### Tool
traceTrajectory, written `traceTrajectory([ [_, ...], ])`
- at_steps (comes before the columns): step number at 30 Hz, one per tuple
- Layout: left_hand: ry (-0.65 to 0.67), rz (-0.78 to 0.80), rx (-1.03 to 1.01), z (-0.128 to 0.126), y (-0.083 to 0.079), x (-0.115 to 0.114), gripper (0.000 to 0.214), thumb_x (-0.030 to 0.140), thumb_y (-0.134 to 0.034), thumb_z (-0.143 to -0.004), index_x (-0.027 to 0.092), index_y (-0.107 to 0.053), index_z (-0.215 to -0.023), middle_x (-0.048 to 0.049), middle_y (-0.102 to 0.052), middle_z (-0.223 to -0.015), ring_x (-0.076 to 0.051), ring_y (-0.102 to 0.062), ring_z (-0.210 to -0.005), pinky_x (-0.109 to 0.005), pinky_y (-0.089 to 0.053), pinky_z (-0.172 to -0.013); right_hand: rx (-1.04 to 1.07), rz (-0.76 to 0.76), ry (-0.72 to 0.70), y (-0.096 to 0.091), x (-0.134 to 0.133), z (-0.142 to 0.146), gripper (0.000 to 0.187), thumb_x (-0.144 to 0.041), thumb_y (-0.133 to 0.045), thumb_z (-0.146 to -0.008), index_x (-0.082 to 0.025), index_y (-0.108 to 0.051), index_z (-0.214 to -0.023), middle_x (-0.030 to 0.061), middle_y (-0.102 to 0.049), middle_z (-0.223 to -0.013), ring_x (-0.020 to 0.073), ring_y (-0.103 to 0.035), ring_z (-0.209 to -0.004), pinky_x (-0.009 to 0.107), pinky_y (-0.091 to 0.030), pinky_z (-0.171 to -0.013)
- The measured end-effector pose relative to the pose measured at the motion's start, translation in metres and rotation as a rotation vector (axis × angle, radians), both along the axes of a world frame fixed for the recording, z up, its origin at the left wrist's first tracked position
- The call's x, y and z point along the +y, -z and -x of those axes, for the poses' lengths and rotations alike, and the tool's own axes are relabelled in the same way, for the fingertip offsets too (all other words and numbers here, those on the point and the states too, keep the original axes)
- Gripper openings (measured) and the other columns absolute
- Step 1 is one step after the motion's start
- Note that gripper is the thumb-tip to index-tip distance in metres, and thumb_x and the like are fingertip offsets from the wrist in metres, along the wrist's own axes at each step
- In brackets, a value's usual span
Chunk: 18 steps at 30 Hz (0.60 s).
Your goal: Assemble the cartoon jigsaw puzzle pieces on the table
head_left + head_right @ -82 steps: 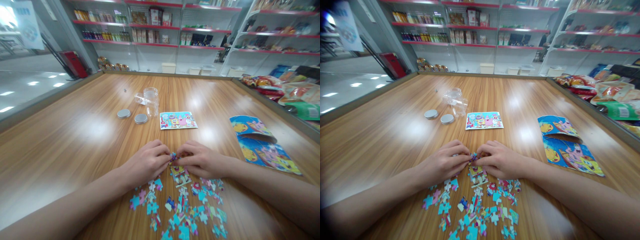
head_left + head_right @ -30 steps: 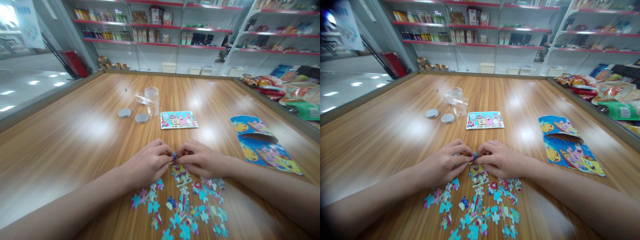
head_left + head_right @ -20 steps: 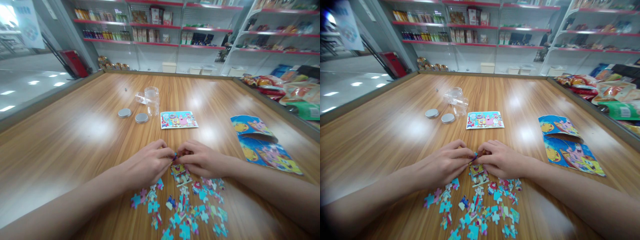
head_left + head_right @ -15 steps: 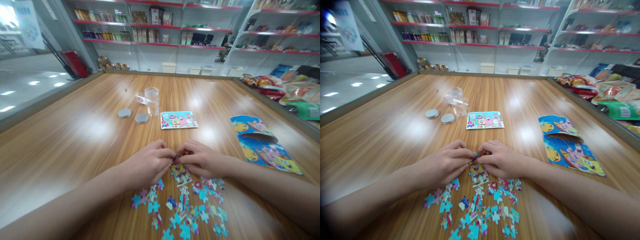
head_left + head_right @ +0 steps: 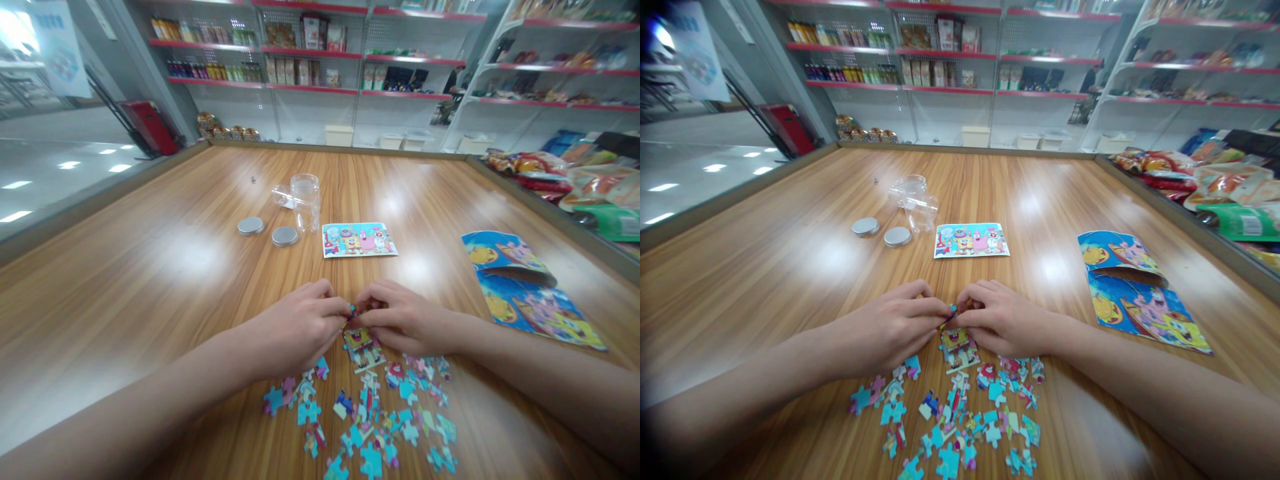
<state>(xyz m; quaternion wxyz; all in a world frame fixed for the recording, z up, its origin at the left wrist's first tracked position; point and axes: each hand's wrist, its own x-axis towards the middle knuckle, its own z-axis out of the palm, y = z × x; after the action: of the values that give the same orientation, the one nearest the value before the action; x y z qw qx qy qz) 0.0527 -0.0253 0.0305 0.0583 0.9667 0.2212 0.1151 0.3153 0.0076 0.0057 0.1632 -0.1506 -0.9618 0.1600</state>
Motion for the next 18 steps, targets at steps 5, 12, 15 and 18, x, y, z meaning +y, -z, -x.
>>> traceTrajectory([
  [5, -0.008, 0.055, -0.039, 0.0009, -0.0002, 0.0007, 0.024, 0.009, -0.050, -0.098, 0.012, -0.071, -0.108, -0.0111, -0.070, -0.108, -0.023, -0.057, -0.098, -0.038, -0.053, -0.089, -0.004, 0.015, 0.009, 0.0003, -0.0010, 0.0005, 0.031, -0.018, -0.056, -0.095, -0.020, -0.070, -0.123, 0.0119, -0.058, -0.114, 0.0225, -0.057, -0.102, 0.042, -0.051, -0.090],
  [12, -0.063, 0.042, 0.023, 0.0026, 0.0002, -0.0029, 0.026, 0.013, -0.050, -0.099, 0.013, -0.071, -0.115, -0.0153, -0.062, -0.117, -0.026, -0.056, -0.106, -0.044, -0.054, -0.092, 0.001, 0.004, 0.007, 0.0003, -0.0004, -0.0007, 0.032, -0.018, -0.055, -0.097, -0.020, -0.069, -0.125, 0.0118, -0.058, -0.112, 0.0224, -0.056, -0.102, 0.042, -0.051, -0.090],
  [15, -0.052, 0.043, -0.006, 0.0041, 0.0020, -0.0018, 0.028, 0.013, -0.048, -0.100, 0.013, -0.071, -0.116, -0.0139, -0.063, -0.112, -0.025, -0.056, -0.104, -0.042, -0.055, -0.090, 0.009, -0.009, 0.003, 0.0008, 0.0000, -0.0007, 0.032, -0.017, -0.056, -0.096, -0.020, -0.069, -0.125, 0.0116, -0.058, -0.112, 0.0219, -0.055, -0.100, 0.041, -0.052, -0.088],
  [18, -0.046, 0.032, -0.009, 0.0044, 0.0032, -0.0010, 0.028, 0.012, -0.047, -0.100, 0.013, -0.071, -0.114, -0.0136, -0.064, -0.110, -0.025, -0.056, -0.103, -0.042, -0.055, -0.090, 0.015, -0.011, 0.001, 0.0008, -0.0001, -0.0004, 0.031, -0.017, -0.056, -0.095, -0.020, -0.069, -0.124, 0.0113, -0.058, -0.111, 0.0216, -0.056, -0.098, 0.040, -0.052, -0.087],
])
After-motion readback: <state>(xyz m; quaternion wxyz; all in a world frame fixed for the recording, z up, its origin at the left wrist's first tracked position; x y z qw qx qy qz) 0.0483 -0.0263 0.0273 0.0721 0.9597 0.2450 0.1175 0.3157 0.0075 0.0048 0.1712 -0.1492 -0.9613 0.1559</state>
